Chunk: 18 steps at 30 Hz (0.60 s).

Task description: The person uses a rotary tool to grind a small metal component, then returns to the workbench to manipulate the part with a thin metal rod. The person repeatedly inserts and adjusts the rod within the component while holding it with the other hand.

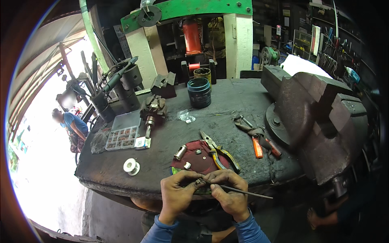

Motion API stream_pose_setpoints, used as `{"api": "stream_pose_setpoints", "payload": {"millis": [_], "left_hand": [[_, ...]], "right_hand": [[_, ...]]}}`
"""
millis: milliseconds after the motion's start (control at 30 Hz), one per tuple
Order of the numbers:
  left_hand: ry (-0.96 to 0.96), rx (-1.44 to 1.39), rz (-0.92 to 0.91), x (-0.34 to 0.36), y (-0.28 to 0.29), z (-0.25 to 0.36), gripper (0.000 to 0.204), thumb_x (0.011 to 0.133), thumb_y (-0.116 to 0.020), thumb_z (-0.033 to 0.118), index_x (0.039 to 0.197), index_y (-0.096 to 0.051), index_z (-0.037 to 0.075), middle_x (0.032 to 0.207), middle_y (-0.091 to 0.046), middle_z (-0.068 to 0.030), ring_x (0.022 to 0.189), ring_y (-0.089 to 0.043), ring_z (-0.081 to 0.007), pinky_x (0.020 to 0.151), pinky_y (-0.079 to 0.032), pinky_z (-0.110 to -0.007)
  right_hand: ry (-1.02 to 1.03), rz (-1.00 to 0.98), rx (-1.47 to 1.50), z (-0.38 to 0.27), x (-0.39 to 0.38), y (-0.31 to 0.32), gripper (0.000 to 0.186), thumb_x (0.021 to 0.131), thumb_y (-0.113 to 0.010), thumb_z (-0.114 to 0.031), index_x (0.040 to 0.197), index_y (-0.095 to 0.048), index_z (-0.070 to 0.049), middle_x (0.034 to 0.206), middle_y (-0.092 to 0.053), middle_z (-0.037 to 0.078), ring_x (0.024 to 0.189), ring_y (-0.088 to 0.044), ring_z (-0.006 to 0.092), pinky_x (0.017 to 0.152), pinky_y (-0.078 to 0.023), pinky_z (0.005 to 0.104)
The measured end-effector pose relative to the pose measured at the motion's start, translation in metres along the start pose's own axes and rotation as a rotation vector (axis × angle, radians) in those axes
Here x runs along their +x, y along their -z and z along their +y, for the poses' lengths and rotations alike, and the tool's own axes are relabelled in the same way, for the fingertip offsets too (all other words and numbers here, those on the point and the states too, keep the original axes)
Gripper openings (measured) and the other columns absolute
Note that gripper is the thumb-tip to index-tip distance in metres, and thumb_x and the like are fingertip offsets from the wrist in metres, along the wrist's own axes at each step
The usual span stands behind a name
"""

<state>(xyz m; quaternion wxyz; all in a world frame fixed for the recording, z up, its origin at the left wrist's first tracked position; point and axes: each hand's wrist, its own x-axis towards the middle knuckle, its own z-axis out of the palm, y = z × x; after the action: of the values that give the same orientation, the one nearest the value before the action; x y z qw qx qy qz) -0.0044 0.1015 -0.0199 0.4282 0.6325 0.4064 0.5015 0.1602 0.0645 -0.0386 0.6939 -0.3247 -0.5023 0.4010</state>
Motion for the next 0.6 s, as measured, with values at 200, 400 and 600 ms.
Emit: {"api": "stream_pose_setpoints", "payload": {"millis": [200, 400, 600], "left_hand": [[-0.062, 0.076, 0.023, 0.0021, 0.0001, -0.0007, 0.014, 0.083, -0.081, -0.005, 0.097, -0.078, -0.002, 0.091, -0.080, -0.0092, 0.084, -0.074, -0.0117, 0.077, -0.059, -0.027], [0.007, 0.043, 0.053, -0.0008, -0.0032, 0.0015, 0.014, 0.082, -0.081, -0.007, 0.095, -0.078, -0.003, 0.090, -0.079, -0.0077, 0.082, -0.072, -0.0101, 0.077, -0.059, -0.026], [-0.019, 0.046, 0.047, 0.0002, -0.0033, 0.0020, 0.014, 0.083, -0.078, -0.008, 0.096, -0.077, -0.002, 0.091, -0.081, -0.0103, 0.083, -0.075, -0.0120, 0.077, -0.060, -0.027]], "right_hand": [[0.061, -0.019, -0.088, 0.0011, -0.0004, 0.0012, 0.013, 0.084, -0.070, 0.006, 0.097, -0.070, 0.004, 0.105, -0.073, 0.015, 0.098, -0.071, 0.0200, 0.086, -0.058, 0.0318], [0.033, -0.002, -0.065, -0.0004, -0.0004, -0.0017, 0.014, 0.084, -0.070, 0.006, 0.098, -0.071, 0.003, 0.105, -0.073, 0.015, 0.098, -0.071, 0.0198, 0.086, -0.058, 0.0315], [0.047, 0.010, -0.091, -0.0016, -0.0002, -0.0027, 0.013, 0.083, -0.069, 0.007, 0.095, -0.069, 0.003, 0.105, -0.072, 0.015, 0.094, -0.069, 0.0169, 0.083, -0.057, 0.0303]]}}
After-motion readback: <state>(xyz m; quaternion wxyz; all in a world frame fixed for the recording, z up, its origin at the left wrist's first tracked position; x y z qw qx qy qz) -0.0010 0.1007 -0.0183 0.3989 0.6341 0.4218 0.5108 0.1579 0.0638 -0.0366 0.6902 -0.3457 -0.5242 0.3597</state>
